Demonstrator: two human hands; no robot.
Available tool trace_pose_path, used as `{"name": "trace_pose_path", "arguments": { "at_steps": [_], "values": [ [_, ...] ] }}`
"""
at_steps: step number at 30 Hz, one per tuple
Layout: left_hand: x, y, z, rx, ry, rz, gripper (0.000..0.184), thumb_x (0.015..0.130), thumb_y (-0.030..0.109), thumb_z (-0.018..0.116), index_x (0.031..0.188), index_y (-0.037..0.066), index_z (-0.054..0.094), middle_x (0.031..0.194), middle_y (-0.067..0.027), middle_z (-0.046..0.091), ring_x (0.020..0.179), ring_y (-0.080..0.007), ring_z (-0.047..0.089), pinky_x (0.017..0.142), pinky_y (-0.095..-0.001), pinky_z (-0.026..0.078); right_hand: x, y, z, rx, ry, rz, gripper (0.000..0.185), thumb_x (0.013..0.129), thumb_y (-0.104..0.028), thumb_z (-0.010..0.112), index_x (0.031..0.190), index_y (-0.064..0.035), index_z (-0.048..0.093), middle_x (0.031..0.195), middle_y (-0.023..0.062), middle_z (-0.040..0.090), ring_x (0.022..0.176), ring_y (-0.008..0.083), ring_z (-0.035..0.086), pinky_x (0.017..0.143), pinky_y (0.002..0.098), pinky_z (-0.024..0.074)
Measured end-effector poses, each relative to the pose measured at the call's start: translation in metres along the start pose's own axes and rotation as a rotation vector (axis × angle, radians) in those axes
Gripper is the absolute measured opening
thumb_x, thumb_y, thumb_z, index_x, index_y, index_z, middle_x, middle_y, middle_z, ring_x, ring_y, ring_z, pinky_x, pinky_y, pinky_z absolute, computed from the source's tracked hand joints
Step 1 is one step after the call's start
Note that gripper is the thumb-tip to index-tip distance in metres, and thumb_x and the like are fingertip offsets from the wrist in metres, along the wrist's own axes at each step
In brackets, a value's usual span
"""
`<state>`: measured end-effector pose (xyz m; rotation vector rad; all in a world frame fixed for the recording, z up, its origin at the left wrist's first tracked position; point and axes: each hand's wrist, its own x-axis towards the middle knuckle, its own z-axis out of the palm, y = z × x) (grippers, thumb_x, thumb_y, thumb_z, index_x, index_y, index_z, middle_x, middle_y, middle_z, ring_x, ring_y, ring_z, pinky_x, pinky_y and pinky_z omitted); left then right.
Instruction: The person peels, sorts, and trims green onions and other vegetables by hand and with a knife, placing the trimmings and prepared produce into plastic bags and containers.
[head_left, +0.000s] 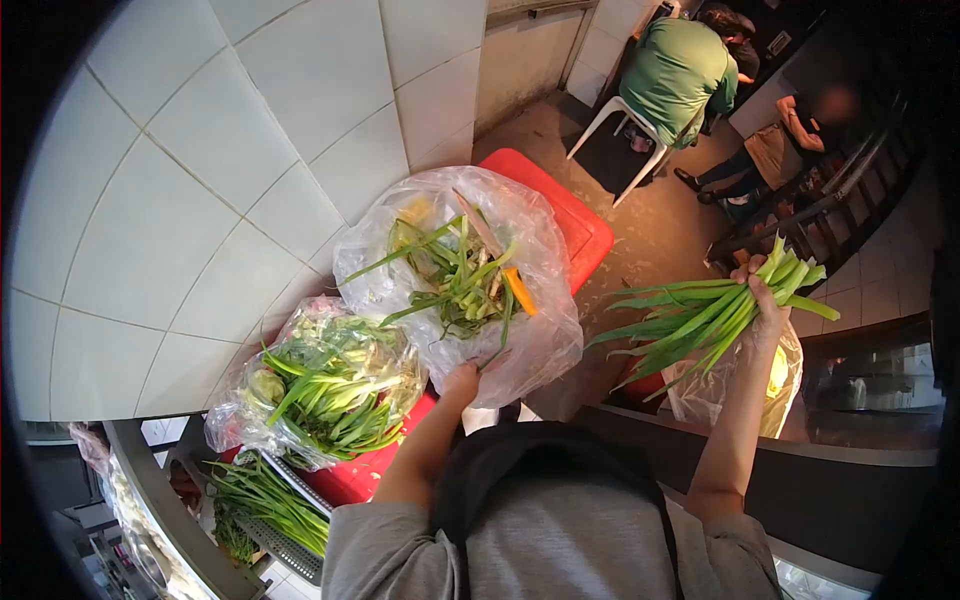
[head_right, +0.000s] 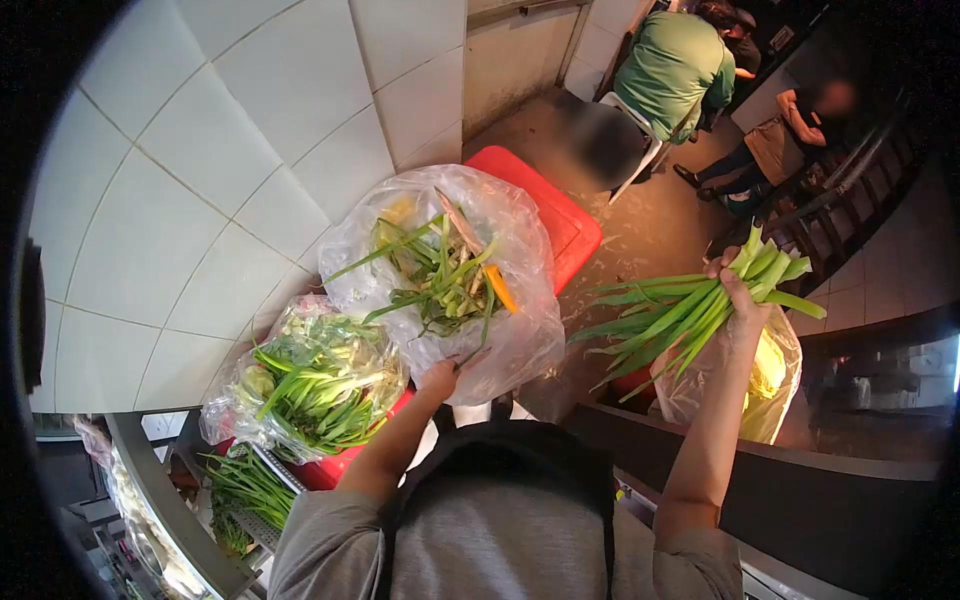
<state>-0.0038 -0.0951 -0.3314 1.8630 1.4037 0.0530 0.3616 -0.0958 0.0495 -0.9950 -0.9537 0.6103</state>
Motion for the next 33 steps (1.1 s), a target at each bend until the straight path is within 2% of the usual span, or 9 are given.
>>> {"name": "trace_pose_path", "arguments": {
  "at_steps": [10, 14, 15, 16, 17, 19, 24, 29, 33],
  "values": [
    [0.033, 0.112, -0.239, -0.165, 0.393, 0.267, 0.03, 0.088, 0.026, 0.046, 0.087, 0.001, 0.064, 0.087, -0.0231, 0.06, 0.078, -0.0375, 0.058, 0.07, -0.0409, 0.046, -0.002, 0.0, -0.014, 0.006, 0.016, -0.021, 0.034, 0.069, 0.001, 0.062, 0.1, -0.0005, 0.049, 0.086, 0.0095, 0.055, 0.073, 0.0191, 0.054, 0.067, 0.0307, 0.0457],
    [0.059, 0.1, -0.201, 0.61, 0.426, -0.006, 0.065, 0.086, 0.055, 0.039, 0.117, 0.0, 0.051, 0.122, -0.0193, 0.048, 0.113, -0.0356, 0.045, 0.097, -0.0496, 0.03, -0.004, 0.005, 0.006, -0.179, 0.213, 0.135, 0.03, 0.068, -0.004, 0.069, 0.095, -0.0034, 0.057, 0.084, 0.0068, 0.06, 0.073, 0.017, 0.06, 0.064, 0.0296, 0.0499],
    [0.022, 0.15, -0.234, 0.536, 0.063, -0.021, 0.079, 0.082, 0.061, 0.039, 0.128, -0.004, 0.037, 0.134, -0.0225, 0.034, 0.124, -0.0376, 0.034, 0.103, -0.0527, 0.019, -0.005, 0.008, 0.012, -0.047, 0.095, 0.124, 0.036, 0.066, -0.003, 0.07, 0.099, -0.0045, 0.056, 0.085, 0.0056, 0.06, 0.075, 0.0159, 0.06, 0.064, 0.0288, 0.0495],
    [0.039, 0.126, -0.201, 0.5, 0.222, 0.106, 0.08, 0.081, 0.062, 0.041, 0.129, -0.001, 0.038, 0.138, -0.0232, 0.028, 0.128, -0.0378, 0.028, 0.105, -0.0486, 0.019, -0.008, -0.008, 0.041, -0.176, 0.107, 0.036, 0.042, 0.064, -0.002, 0.071, 0.102, -0.0057, 0.055, 0.085, 0.0046, 0.06, 0.077, 0.0154, 0.06, 0.067, 0.0296, 0.05],
    [0.019, 0.146, -0.201, 0.424, 0.216, 0.156, 0.076, 0.082, 0.063, 0.039, 0.125, 0.001, 0.045, 0.129, -0.0236, 0.043, 0.121, -0.0352, 0.04, 0.101, -0.0417, 0.029, -0.007, -0.002, 0.047, -0.098, -0.065, 0.089, 0.045, 0.066, -0.003, 0.071, 0.106, -0.0058, 0.053, 0.09, 0.0053, 0.061, 0.081, 0.0159, 0.06, 0.073, 0.0311, 0.0503],
    [-0.023, 0.197, -0.234, -0.155, -0.387, 0.274, 0.082, 0.083, 0.067, 0.028, 0.132, 0.001, 0.036, 0.126, -0.0218, 0.047, 0.112, -0.037, 0.047, 0.094, -0.0392, 0.037, -0.009, 0.015, 0.073, -0.138, -0.304, 0.118, 0.054, 0.07, -0.004, 0.07, 0.118, -0.0074, 0.046, 0.111, 0.0072, 0.057, 0.103, 0.0173, 0.055, 0.087, 0.0332, 0.0464],
    [-0.055, 0.205, -0.215, -1.335, -1.248, 0.258, 0.085, 0.08, 0.07, 0.023, 0.125, 0.001, 0.044, 0.118, -0.0238, 0.052, 0.111, -0.0343, 0.049, 0.093, -0.0387, 0.038, -0.057, 0.036, 0.162, -0.376, -0.717, -0.19, 0.039, 0.068, -0.014, 0.074, 0.102, -0.0083, 0.055, 0.095, 0.0076, 0.059, 0.088, 0.0192, 0.059, 0.076, 0.0323, 0.0469],
    [-0.05, 0.181, -0.242, -1.682, -0.919, 0.22, 0.076, 0.084, 0.062, 0.028, 0.124, -0.001, 0.043, 0.119, -0.0242, 0.049, 0.111, -0.0335, 0.049, 0.094, -0.0389, 0.038, -0.1, 0.073, 0.229, -0.23, -1.085, -0.789, 0.039, 0.064, -0.021, 0.07, 0.097, -0.0066, 0.055, 0.092, 0.0084, 0.058, 0.086, 0.0255, 0.056, 0.077, 0.0363, 0.0408],
    [-0.073, 0.134, -0.261, -1.784, -0.745, 0.203, 0.069, 0.086, 0.056, 0.033, 0.124, -0.002, 0.042, 0.121, -0.0246, 0.048, 0.111, -0.0329, 0.049, 0.094, -0.039, 0.038, -0.117, 0.047, 0.258, -0.231, -1.201, -0.835, 0.037, 0.057, -0.016, 0.068, 0.09, -0.0073, 0.057, 0.09, 0.0063, 0.058, 0.092, 0.0235, 0.054, 0.083, 0.0387, 0.0356]
  ]
}}
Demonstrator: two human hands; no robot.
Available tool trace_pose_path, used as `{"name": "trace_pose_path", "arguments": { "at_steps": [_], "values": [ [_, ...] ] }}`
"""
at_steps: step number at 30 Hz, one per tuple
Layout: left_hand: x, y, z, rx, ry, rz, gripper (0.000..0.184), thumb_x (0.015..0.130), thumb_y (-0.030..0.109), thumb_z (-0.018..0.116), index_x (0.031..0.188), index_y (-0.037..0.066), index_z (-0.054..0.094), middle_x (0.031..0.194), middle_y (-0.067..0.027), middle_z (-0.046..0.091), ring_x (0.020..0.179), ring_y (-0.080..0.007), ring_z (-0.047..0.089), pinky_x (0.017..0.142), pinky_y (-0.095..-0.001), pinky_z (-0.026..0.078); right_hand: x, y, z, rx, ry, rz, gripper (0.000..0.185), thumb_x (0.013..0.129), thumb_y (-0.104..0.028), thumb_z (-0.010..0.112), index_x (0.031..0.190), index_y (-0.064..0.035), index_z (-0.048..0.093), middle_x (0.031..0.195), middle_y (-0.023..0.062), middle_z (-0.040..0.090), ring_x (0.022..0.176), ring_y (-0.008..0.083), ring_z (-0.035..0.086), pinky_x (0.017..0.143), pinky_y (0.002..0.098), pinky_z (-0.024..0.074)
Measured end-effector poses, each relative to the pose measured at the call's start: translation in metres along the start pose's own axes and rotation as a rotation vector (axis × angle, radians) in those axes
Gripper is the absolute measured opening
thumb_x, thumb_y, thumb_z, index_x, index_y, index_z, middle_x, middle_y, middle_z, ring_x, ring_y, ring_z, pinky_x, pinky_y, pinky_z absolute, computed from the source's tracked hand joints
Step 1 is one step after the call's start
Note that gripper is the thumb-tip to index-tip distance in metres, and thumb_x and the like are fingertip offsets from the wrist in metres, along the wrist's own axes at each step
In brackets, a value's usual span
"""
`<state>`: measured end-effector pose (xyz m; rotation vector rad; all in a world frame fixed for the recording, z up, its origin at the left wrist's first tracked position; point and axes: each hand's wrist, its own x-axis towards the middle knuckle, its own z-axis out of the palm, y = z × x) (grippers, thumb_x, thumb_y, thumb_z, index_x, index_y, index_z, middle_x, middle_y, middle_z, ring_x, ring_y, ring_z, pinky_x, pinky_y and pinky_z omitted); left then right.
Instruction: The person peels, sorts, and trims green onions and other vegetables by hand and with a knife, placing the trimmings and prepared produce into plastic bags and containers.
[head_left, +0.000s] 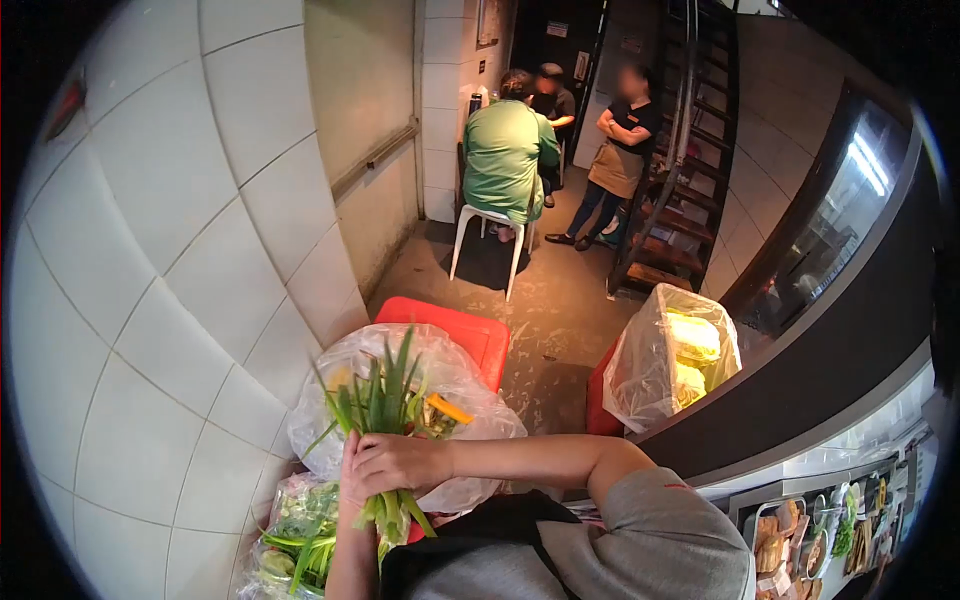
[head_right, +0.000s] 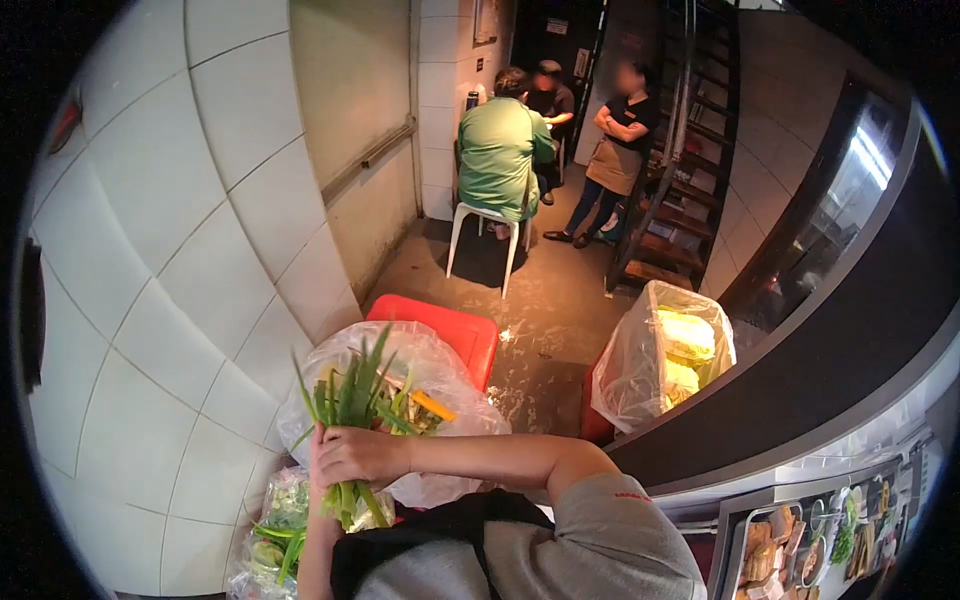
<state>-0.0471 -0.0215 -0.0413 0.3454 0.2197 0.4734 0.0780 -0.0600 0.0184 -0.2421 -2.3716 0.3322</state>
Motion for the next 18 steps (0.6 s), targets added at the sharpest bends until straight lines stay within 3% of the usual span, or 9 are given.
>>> {"name": "trace_pose_path", "arguments": {
  "at_steps": [3, 5, 7, 8, 11, 12, 15, 16, 18],
  "values": [
    [-0.041, 0.004, -0.011, 0.02, 0.052, 0.11, 0.064, 0.088, 0.051, 0.036, 0.123, -0.003, 0.041, 0.122, -0.0249, 0.046, 0.112, -0.0324, 0.048, 0.095, -0.0391, 0.038, 0.018, 0.003, 0.015, -0.024, -0.032, -0.059, 0.025, 0.062, -0.015, 0.063, 0.086, -0.0093, 0.058, 0.091, 0.0056, 0.058, 0.097, 0.0228, 0.052, 0.088, 0.0401, 0.0339],
    [-0.058, 0.004, -0.017, 0.432, 0.16, 0.293, 0.062, 0.09, 0.05, 0.034, 0.124, -0.001, 0.04, 0.124, -0.0242, 0.045, 0.113, -0.0325, 0.047, 0.095, -0.0374, 0.038, 0.023, 0.007, 0.027, -0.098, -0.018, -0.115, 0.02, 0.066, -0.014, 0.059, 0.085, -0.0099, 0.059, 0.091, 0.0053, 0.058, 0.098, 0.0223, 0.052, 0.091, 0.0407, 0.0334],
    [-0.067, -0.001, -0.068, 0.349, 0.1, 0.448, 0.048, 0.094, 0.036, 0.029, 0.125, 0.001, 0.04, 0.113, -0.0188, 0.05, 0.1, -0.0253, 0.053, 0.085, -0.0325, 0.044, 0.031, 0.009, 0.037, -0.165, 0.034, -0.213, 0.015, 0.069, -0.013, 0.056, 0.083, -0.0104, 0.06, 0.09, 0.005, 0.058, 0.099, 0.0216, 0.051, 0.093, 0.0415, 0.0329],
    [-0.071, -0.005, -0.104, -0.001, -0.076, 0.529, 0.037, 0.097, 0.022, 0.027, 0.125, 0.002, 0.041, 0.101, -0.014, 0.056, 0.085, -0.0178, 0.058, 0.074, -0.0293, 0.049, 0.034, 0.01, 0.04, -0.16, 0.067, -0.193, 0.013, 0.072, -0.015, 0.054, 0.082, -0.0108, 0.061, 0.09, 0.0046, 0.058, 0.1, 0.0203, 0.051, 0.094, 0.0421, 0.0326],
    [-0.05, -0.009, -0.129, 0.073, -0.142, 0.61, 0.033, 0.093, 0.011, 0.033, 0.123, 0.004, 0.043, 0.099, -0.0091, 0.057, 0.082, -0.0149, 0.058, 0.073, -0.0274, 0.05, 0.048, 0.017, 0.039, -0.145, -0.102, -0.246, 0.016, 0.071, -0.018, 0.061, 0.085, -0.0099, 0.062, 0.097, 0.0053, 0.058, 0.1, 0.0232, 0.051, 0.088, 0.0435, 0.0351],
    [-0.085, 0.004, -0.041, 0.283, 0.249, 0.739, 0.029, 0.091, 0.01, 0.039, 0.117, 0.002, 0.049, 0.102, -0.0094, 0.059, 0.086, -0.0176, 0.058, 0.075, -0.0289, 0.05, 0.053, 0.012, 0.042, -0.008, -0.092, 0.011, 0.02, 0.072, -0.018, 0.065, 0.09, -0.0083, 0.062, 0.105, 0.0084, 0.055, 0.101, 0.0274, 0.05, 0.086, 0.0423, 0.0355],
    [-0.108, 0.001, -0.021, 0.542, 0.425, 1.142, 0.03, 0.078, 0.01, 0.058, 0.106, 0.001, 0.055, 0.089, -0.0095, 0.061, 0.079, -0.0169, 0.06, 0.067, -0.0281, 0.05, 0.044, 0.023, 0.057, -0.11, -0.117, -0.027, 0.053, 0.068, -0.006, 0.07, 0.117, -0.0081, 0.048, 0.12, 0.013, 0.046, 0.114, 0.0328, 0.041, 0.095, 0.0419, 0.0316],
    [-0.126, -0.003, -0.015, -0.031, 0.372, 0.951, 0.034, 0.072, 0.009, 0.061, 0.105, 0.001, 0.054, 0.09, -0.0113, 0.06, 0.078, -0.0161, 0.06, 0.066, -0.0268, 0.049, 0.042, 0.016, 0.057, -0.097, -0.141, -0.015, 0.054, 0.067, -0.003, 0.068, 0.117, -0.0083, 0.048, 0.124, 0.0136, 0.042, 0.116, 0.0332, 0.039, 0.097, 0.0418, 0.0299],
    [-0.166, -0.026, -0.037, 0.041, 0.713, 0.987, 0.027, 0.071, 0.009, 0.062, 0.096, 0.001, 0.055, 0.08, -0.0095, 0.059, 0.068, -0.0152, 0.059, 0.06, -0.0278, 0.048, 0.03, 0.016, 0.064, -0.044, -0.197, 0.087, 0.056, 0.065, 0.0, 0.066, 0.117, -0.0084, 0.048, 0.128, 0.0142, 0.037, 0.12, 0.0338, 0.035, 0.1, 0.0419, 0.0277]
  ]
}}
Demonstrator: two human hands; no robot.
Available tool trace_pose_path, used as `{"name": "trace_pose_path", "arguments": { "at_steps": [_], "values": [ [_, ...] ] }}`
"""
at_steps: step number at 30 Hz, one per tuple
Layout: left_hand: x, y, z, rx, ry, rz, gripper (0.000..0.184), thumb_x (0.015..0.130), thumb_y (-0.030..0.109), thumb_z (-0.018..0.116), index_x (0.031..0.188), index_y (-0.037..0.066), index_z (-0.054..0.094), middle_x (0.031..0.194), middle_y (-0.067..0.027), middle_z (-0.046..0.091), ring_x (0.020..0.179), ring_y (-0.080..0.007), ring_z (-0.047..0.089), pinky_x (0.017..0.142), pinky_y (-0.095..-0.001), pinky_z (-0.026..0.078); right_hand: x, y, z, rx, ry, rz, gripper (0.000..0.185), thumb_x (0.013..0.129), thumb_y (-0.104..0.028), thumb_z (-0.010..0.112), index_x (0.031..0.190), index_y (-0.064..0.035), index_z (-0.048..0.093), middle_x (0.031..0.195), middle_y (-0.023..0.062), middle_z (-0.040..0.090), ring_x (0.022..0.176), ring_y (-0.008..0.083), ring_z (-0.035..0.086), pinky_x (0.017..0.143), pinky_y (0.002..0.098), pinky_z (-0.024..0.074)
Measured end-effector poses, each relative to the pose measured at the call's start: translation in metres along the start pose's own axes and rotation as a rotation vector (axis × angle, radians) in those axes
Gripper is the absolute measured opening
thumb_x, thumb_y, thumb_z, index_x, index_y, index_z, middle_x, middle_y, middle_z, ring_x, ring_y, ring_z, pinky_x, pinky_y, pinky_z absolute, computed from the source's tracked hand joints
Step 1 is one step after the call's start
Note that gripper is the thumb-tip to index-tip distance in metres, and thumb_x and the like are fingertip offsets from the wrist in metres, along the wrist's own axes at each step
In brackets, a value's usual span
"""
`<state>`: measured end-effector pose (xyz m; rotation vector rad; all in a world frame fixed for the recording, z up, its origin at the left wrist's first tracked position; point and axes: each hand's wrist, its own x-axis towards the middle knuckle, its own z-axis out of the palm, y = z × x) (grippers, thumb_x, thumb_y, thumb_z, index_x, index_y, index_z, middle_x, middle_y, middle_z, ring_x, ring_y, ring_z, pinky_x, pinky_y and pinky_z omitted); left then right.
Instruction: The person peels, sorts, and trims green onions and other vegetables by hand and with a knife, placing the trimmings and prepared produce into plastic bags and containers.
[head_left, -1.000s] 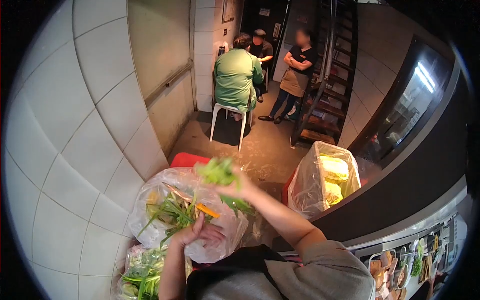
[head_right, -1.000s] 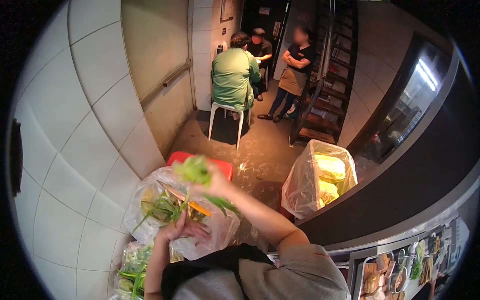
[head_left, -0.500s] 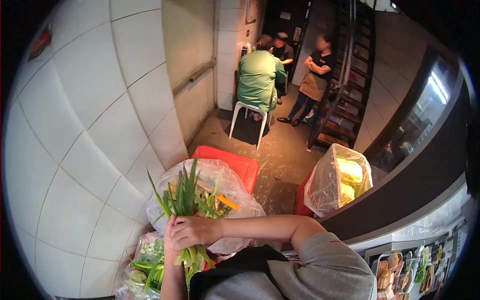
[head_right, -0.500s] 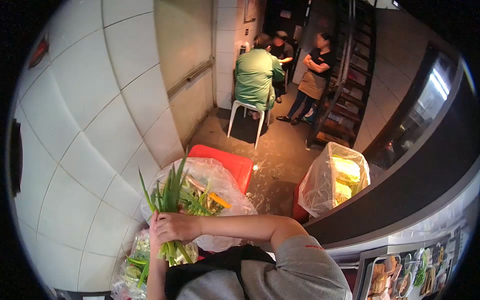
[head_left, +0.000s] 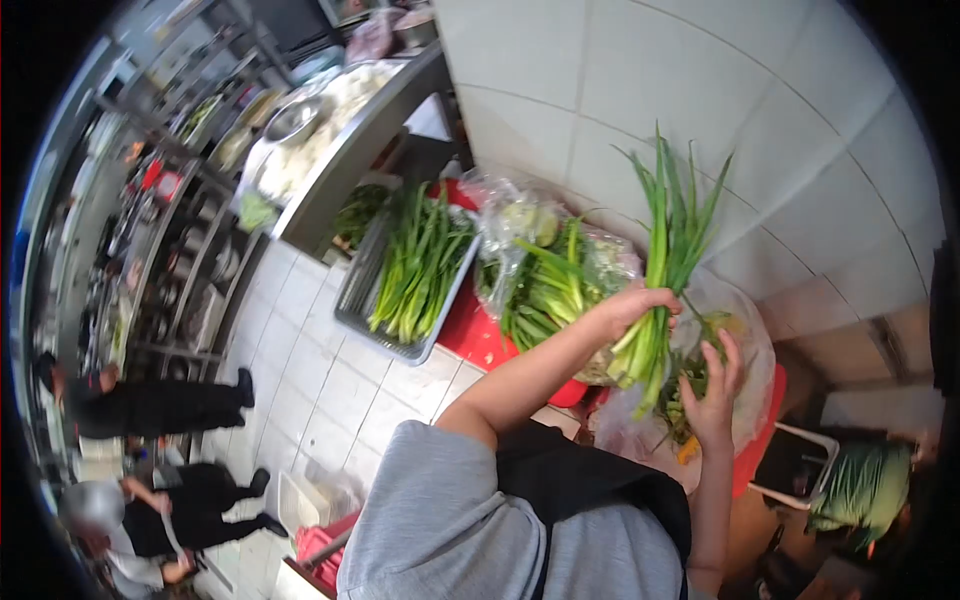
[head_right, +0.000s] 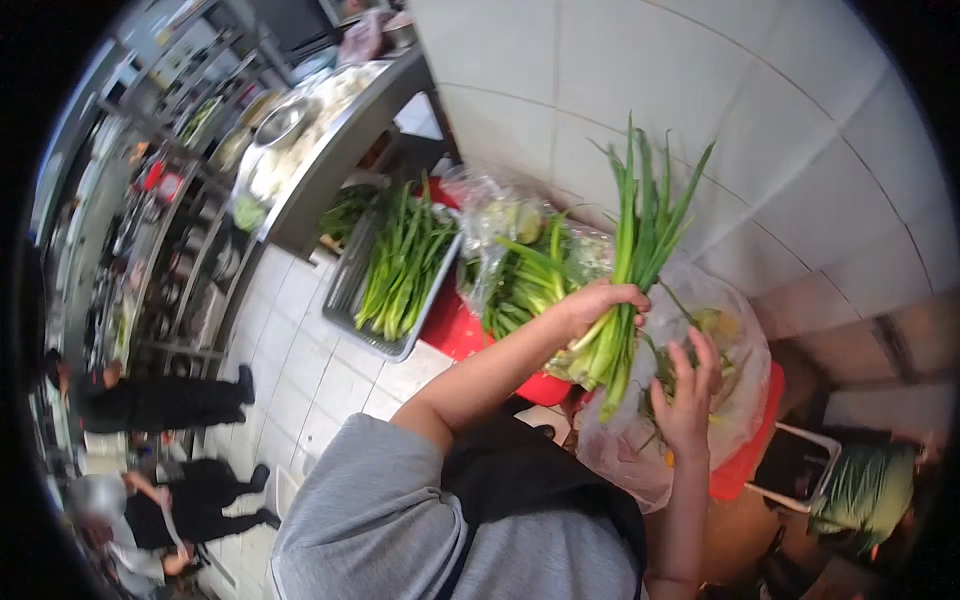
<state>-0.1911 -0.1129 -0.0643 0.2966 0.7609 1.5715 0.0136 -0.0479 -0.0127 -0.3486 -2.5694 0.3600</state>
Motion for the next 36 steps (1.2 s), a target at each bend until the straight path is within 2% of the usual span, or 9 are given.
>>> {"name": "trace_pose_path", "arguments": {
  "at_steps": [2, 12, 16, 18, 20, 21, 22, 27, 36],
  "values": [
    [-0.014, -0.002, -0.035, 0.163, 0.244, 0.082, 0.019, 0.07, 0.009, 0.063, 0.084, 0.001, 0.055, 0.071, -0.0087, 0.058, 0.057, -0.0159, 0.057, 0.053, -0.0292, 0.048, -0.019, 0.016, 0.013, 0.107, -0.087, 0.182, 0.056, 0.065, 0.002, 0.064, 0.117, -0.0085, 0.048, 0.131, 0.0143, 0.034, 0.122, 0.0341, 0.032, 0.101, 0.0421, 0.0265],
    [-0.188, 0.144, -0.191, 0.985, 1.0, 0.339, 0.041, 0.067, 0.011, 0.063, 0.104, 0.0, 0.049, 0.084, -0.0082, 0.06, 0.072, -0.0163, 0.057, 0.066, -0.0296, 0.048, -0.126, 0.06, 0.057, 0.094, -0.2, 0.469, 0.051, 0.063, 0.003, 0.062, 0.112, -0.008, 0.052, 0.127, 0.0146, 0.035, 0.12, 0.0343, 0.033, 0.099, 0.0418, 0.0279],
    [-0.202, 0.142, -0.264, 1.406, 1.254, 0.31, 0.043, 0.067, 0.016, 0.061, 0.106, 0.004, 0.048, 0.089, -0.0268, 0.06, 0.085, -0.041, 0.059, 0.075, -0.0451, 0.048, -0.127, 0.058, 0.079, 0.003, -0.253, 0.474, 0.049, 0.062, 0.004, 0.063, 0.109, -0.0076, 0.053, 0.126, 0.015, 0.036, 0.119, 0.0349, 0.034, 0.099, 0.0413, 0.0282],
    [-0.194, 0.118, -0.302, 1.495, 1.403, 0.088, 0.054, 0.066, 0.019, 0.063, 0.112, 0.003, 0.041, 0.084, -0.024, 0.061, 0.082, -0.0417, 0.059, 0.072, -0.0468, 0.048, -0.11, 0.04, 0.093, -0.007, -0.292, 0.476, 0.049, 0.061, 0.004, 0.063, 0.108, -0.0071, 0.054, 0.125, 0.0154, 0.037, 0.118, 0.0352, 0.034, 0.098, 0.0413, 0.0289],
    [-0.191, 0.074, -0.352, 1.555, 1.382, 0.156, 0.08, 0.066, 0.028, 0.068, 0.129, 0.004, 0.026, 0.11, -0.0244, 0.051, 0.095, -0.0386, 0.054, 0.08, -0.0487, 0.045, -0.09, 0.019, 0.114, 0.064, -0.342, 0.506, 0.047, 0.061, 0.002, 0.063, 0.107, -0.0069, 0.052, 0.123, 0.0159, 0.037, 0.116, 0.0356, 0.036, 0.099, 0.0403, 0.03],
    [-0.192, 0.068, -0.343, 1.491, 1.356, -0.229, 0.099, 0.062, 0.037, 0.074, 0.136, 0.006, 0.015, 0.128, -0.0222, 0.035, 0.112, -0.0375, 0.043, 0.089, -0.0535, 0.038, -0.083, 0.011, 0.127, 0.064, -0.385, 0.51, 0.047, 0.061, 0.001, 0.063, 0.106, -0.007, 0.052, 0.123, 0.0159, 0.037, 0.115, 0.0357, 0.036, 0.098, 0.0402, 0.0303],
    [-0.194, 0.049, -0.361, 1.395, 1.301, -0.275, 0.114, 0.058, 0.044, 0.077, 0.139, 0.006, 0.006, 0.136, -0.0219, 0.024, 0.124, -0.039, 0.029, 0.097, -0.0586, 0.026, -0.075, 0.005, 0.137, 0.06, -0.432, 0.512, 0.047, 0.061, 0.001, 0.063, 0.106, -0.007, 0.052, 0.122, 0.0159, 0.038, 0.115, 0.0358, 0.037, 0.098, 0.04, 0.0307],
    [-0.228, 0.006, -0.404, 1.593, 1.319, -0.154, 0.115, 0.063, 0.058, 0.068, 0.142, 0.009, -0.001, 0.144, -0.0236, 0.006, 0.133, -0.0413, 0.007, 0.1, -0.0629, 0.013, -0.034, -0.029, 0.173, 0.105, -0.53, 0.523, 0.046, 0.058, -0.001, 0.065, 0.102, -0.0075, 0.055, 0.118, 0.0162, 0.04, 0.112, 0.0362, 0.037, 0.096, 0.0417, 0.0322],
    [-0.223, -0.023, -0.421, 1.728, 1.051, -0.719, 0.12, 0.061, 0.067, 0.062, 0.142, 0.015, -0.009, 0.145, -0.0198, -0.016, 0.133, -0.0424, -0.008, 0.095, -0.0702, 0.008, -0.04, -0.045, 0.204, 0.103, -0.692, 0.566, 0.046, 0.061, -0.009, 0.065, 0.105, -0.0075, 0.055, 0.112, 0.0161, 0.045, 0.105, 0.0349, 0.044, 0.093, 0.0408, 0.0356]
  ]
}}
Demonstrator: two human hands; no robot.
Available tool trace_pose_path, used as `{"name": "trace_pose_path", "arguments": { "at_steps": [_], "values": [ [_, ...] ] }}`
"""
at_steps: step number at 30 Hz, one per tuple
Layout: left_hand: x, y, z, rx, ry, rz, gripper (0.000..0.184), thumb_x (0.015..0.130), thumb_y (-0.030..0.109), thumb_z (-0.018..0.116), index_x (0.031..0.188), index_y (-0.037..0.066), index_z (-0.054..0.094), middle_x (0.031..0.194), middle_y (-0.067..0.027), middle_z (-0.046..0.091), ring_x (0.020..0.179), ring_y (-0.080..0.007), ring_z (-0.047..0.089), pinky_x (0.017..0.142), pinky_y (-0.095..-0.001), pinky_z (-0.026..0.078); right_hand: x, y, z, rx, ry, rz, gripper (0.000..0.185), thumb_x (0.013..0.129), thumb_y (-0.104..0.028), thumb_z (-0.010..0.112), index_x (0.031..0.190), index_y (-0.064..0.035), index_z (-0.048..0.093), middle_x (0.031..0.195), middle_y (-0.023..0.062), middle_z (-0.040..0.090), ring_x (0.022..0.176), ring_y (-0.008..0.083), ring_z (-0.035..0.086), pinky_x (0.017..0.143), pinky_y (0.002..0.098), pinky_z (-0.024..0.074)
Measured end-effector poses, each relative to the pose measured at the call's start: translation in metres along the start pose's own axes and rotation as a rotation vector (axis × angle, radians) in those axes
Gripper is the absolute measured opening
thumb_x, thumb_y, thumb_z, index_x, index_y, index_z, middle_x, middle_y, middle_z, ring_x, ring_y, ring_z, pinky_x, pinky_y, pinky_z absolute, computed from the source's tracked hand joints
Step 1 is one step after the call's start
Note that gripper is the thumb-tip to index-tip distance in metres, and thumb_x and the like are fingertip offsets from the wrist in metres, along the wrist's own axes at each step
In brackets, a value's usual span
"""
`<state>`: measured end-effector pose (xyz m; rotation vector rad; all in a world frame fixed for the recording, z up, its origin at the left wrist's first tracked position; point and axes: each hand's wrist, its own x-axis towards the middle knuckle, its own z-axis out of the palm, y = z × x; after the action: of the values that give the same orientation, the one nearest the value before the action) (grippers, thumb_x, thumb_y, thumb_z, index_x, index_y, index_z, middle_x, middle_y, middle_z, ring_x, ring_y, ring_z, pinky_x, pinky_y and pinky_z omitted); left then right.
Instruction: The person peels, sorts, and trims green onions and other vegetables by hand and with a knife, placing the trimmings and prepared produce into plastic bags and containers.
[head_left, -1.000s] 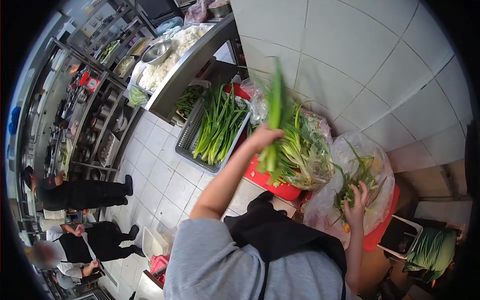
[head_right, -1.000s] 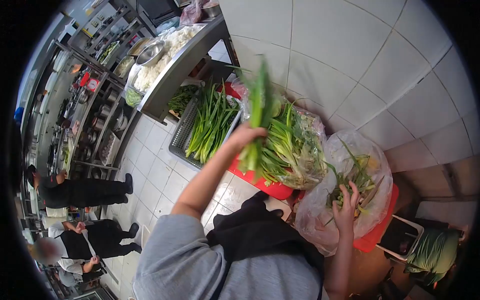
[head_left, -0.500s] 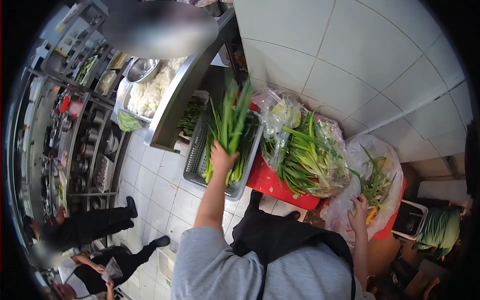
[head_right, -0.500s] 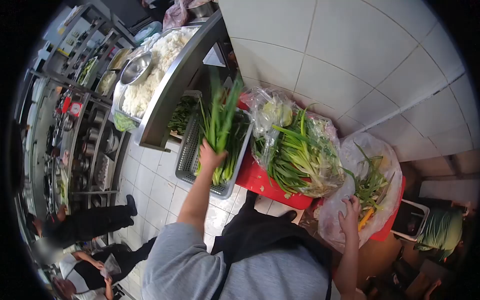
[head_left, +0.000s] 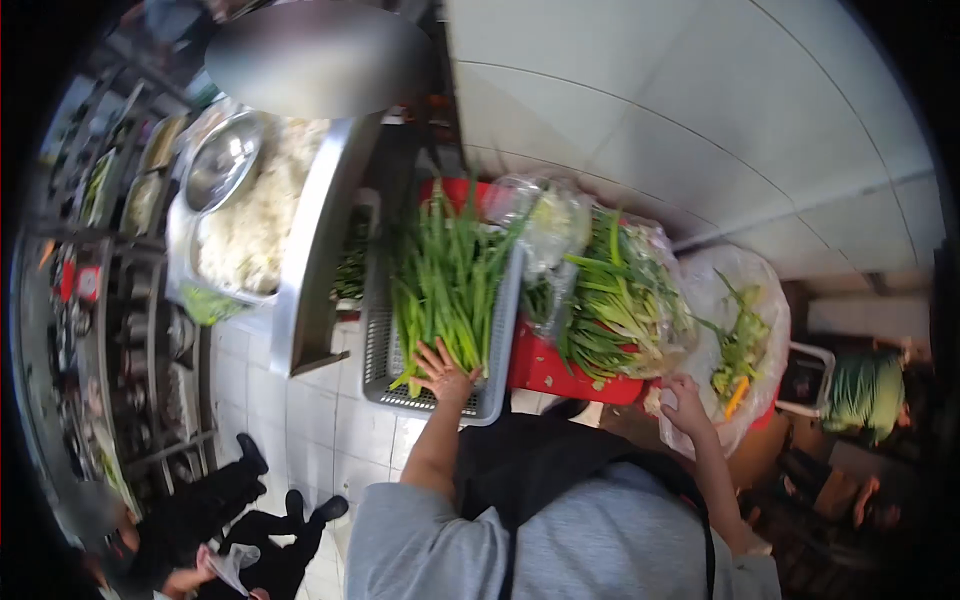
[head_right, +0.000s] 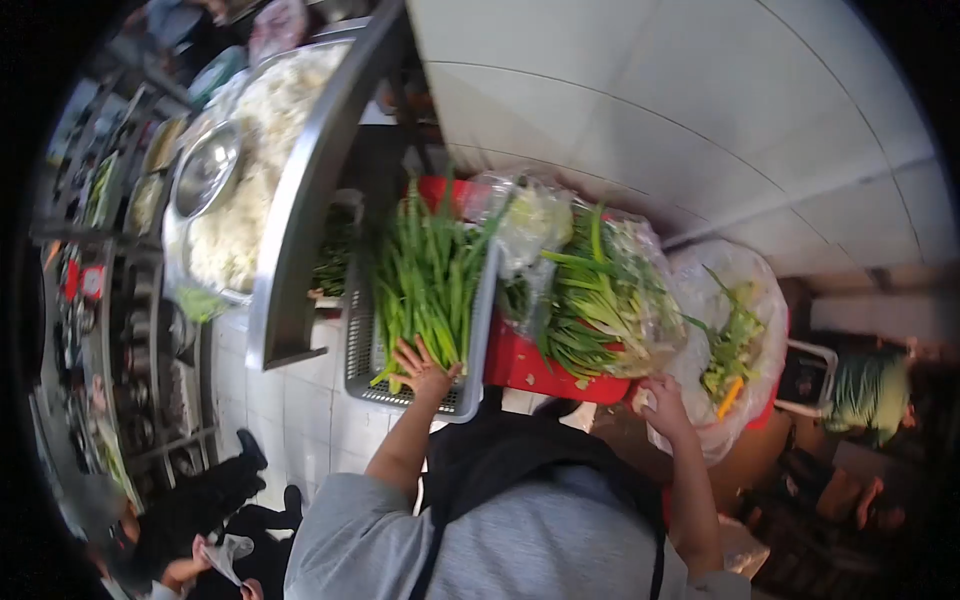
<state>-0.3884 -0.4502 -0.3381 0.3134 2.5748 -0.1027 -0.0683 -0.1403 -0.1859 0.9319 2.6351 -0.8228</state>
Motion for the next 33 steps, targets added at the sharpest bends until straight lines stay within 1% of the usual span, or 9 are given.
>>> {"name": "trace_pose_path", "arguments": {
  "at_steps": [5, 8, 10, 14, 20, 23, 26, 28, 33],
  "values": [
    [-0.004, -0.007, -0.026, -0.193, 0.035, 0.126, 0.122, 0.057, 0.05, 0.075, 0.142, 0.013, -0.004, 0.145, -0.0203, -0.01, 0.133, -0.0437, -0.004, 0.097, -0.0688, 0.009, 0.006, 0.01, 0.004, 0.155, -0.072, 0.056, 0.032, 0.064, -0.012, 0.067, 0.094, -0.0068, 0.057, 0.102, 0.0162, 0.055, 0.097, 0.0332, 0.052, 0.083, 0.0382, 0.0435],
    [-0.018, -0.003, -0.052, -0.261, 0.18, 0.192, 0.118, 0.057, 0.041, 0.077, 0.142, 0.011, 0.001, 0.146, -0.0207, -0.004, 0.132, -0.0451, 0.0, 0.098, -0.0673, 0.01, 0.039, 0.031, 0.024, 0.135, -0.164, 0.048, 0.027, 0.069, -0.008, 0.056, 0.096, -0.0029, 0.059, 0.093, 0.019, 0.058, 0.093, 0.0344, 0.054, 0.081, 0.0399, 0.0439],
    [-0.025, 0.016, -0.071, -0.347, 0.255, 0.206, 0.101, 0.065, 0.025, 0.072, 0.141, 0.008, 0.007, 0.145, -0.0211, 0.001, 0.132, -0.045, 0.003, 0.099, -0.0662, 0.008, 0.063, 0.029, 0.037, 0.173, -0.126, 0.144, 0.023, 0.07, -0.005, 0.053, 0.093, -0.0019, 0.06, 0.089, 0.0204, 0.06, 0.091, 0.0356, 0.055, 0.08, 0.0413, 0.0437],
    [-0.046, 0.081, -0.105, -0.508, 0.546, 0.669, 0.066, 0.065, 0.002, 0.06, 0.126, 0.004, 0.038, 0.136, -0.0243, 0.025, 0.125, -0.0407, 0.025, 0.1, -0.0504, 0.022, 0.113, 0.061, 0.086, 0.107, 0.182, 0.033, 0.03, 0.071, -0.002, 0.052, 0.101, -0.0029, 0.058, 0.099, 0.0205, 0.057, 0.095, 0.0369, 0.053, 0.082, 0.0413, 0.0428],
    [-0.074, 0.211, -0.091, -0.493, 0.146, 1.285, 0.041, 0.066, -0.004, 0.053, 0.107, 0.002, 0.052, 0.12, -0.0165, 0.045, 0.11, -0.0349, 0.044, 0.093, -0.0446, 0.035, 0.107, 0.131, 0.087, 0.151, 0.248, 0.274, 0.041, 0.072, -0.004, 0.06, 0.112, -0.0025, 0.054, 0.107, 0.0135, 0.057, 0.099, 0.0297, 0.056, 0.086, 0.0366, 0.0445],
    [-0.047, 0.262, -0.03, -0.327, -0.041, 1.419, 0.042, 0.07, -0.003, 0.05, 0.111, 0.005, 0.051, 0.12, -0.0136, 0.047, 0.11, -0.0306, 0.046, 0.095, -0.042, 0.036, 0.079, 0.147, 0.061, 0.714, 0.152, 0.235, 0.035, 0.075, -0.003, 0.059, 0.11, -0.002, 0.055, 0.103, 0.0112, 0.06, 0.095, 0.0221, 0.059, 0.082, 0.0318, 0.0471],
    [-0.019, 0.301, 0.006, -0.017, -0.042, 1.276, 0.047, 0.072, -0.003, 0.049, 0.117, 0.005, 0.047, 0.119, -0.0146, 0.047, 0.115, -0.029, 0.043, 0.098, -0.042, 0.034, 0.028, 0.149, 0.023, 0.827, 0.373, 0.342, 0.027, 0.073, -0.002, 0.06, 0.1, -0.0003, 0.059, 0.091, 0.0107, 0.062, 0.088, 0.0213, 0.062, 0.084, 0.0304, 0.046],
    [-0.011, 0.314, 0.016, 0.182, -0.009, 1.236, 0.048, 0.073, 0.001, 0.051, 0.12, 0.007, 0.045, 0.117, -0.0135, 0.047, 0.115, -0.0285, 0.042, 0.098, -0.0432, 0.033, -0.006, 0.185, 0.024, 0.648, 0.488, 0.444, 0.027, 0.075, 0.001, 0.057, 0.101, -0.0004, 0.057, 0.098, 0.0116, 0.061, 0.089, 0.0214, 0.061, 0.076, 0.0302, 0.0491],
    [-0.024, 0.33, 0.012, 0.467, -0.008, 1.158, 0.045, 0.075, 0.016, 0.055, 0.119, 0.015, 0.047, 0.116, -0.0097, 0.046, 0.113, -0.0272, 0.04, 0.097, -0.0478, 0.029, -0.059, 0.247, 0.047, 0.05, 0.716, 0.815, 0.035, 0.065, 0.001, 0.062, 0.099, -0.0009, 0.053, 0.097, 0.0156, 0.053, 0.096, 0.0317, 0.051, 0.085, 0.0415, 0.04]
  ]
}}
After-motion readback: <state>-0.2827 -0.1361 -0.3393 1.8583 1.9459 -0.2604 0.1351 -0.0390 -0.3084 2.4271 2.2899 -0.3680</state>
